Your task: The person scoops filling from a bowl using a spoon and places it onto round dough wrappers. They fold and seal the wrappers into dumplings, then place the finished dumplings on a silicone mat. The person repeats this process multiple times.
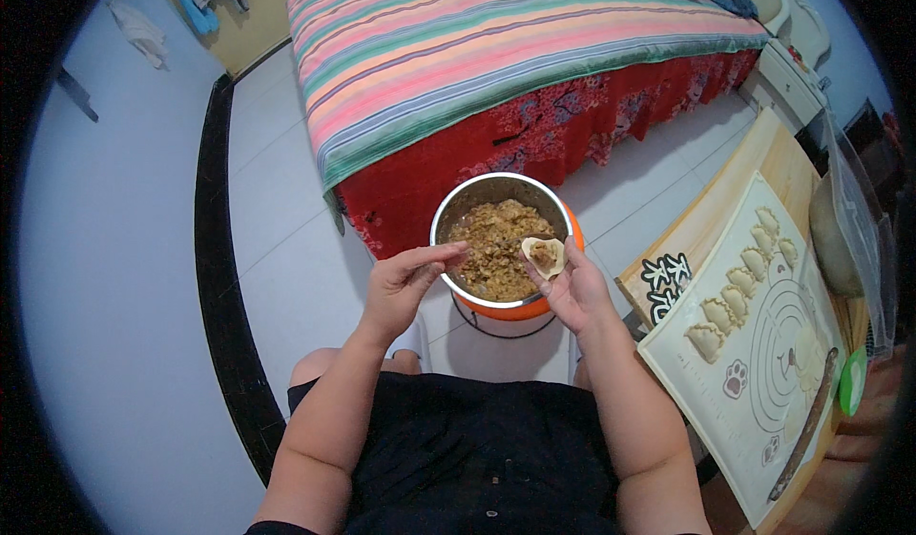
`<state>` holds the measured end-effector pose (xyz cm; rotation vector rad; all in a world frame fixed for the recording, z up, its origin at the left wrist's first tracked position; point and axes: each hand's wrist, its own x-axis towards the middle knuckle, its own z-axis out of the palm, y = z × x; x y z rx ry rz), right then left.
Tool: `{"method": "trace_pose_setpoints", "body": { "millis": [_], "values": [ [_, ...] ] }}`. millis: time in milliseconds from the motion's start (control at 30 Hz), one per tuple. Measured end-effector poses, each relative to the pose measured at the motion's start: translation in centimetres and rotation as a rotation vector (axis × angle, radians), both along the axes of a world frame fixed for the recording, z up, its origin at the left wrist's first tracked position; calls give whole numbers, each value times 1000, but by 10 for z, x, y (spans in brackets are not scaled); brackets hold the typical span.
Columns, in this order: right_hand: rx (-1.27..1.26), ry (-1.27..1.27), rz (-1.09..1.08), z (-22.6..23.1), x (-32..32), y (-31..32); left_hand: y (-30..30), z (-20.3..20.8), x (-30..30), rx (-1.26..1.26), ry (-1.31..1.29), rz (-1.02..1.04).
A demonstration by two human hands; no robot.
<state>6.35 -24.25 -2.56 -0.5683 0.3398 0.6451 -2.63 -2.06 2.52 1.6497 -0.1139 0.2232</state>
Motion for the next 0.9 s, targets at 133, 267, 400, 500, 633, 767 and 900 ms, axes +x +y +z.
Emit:
{"method": "trace_pose_setpoints", "body": {
  "millis": [133, 267, 400, 500, 633, 767, 900],
  "values": [
    [-38, -48, 49, -2, 0, -3, 0, 1, 1, -173, 158, 87],
    [-106, -62, 52, 9, -5, 4, -1, -4, 6, -266, 345, 167],
    [-134, -104, 100, 12, -6, 5, 3, -8, 11, -304, 400, 196],
    [-211, -139, 158, 15, -7, 5, 10, -1, 10, -333, 389, 210],
    [-285, -121, 232, 23, -10, 9, 9, -5, 12, -272, 390, 208],
    [-316, -115, 277, 18, -9, 9, 12, -2, 12, -237, 381, 176],
    [-323, -114, 291, 10, -8, 9, 10, -3, 10, -187, 351, 122]
  ]
}}
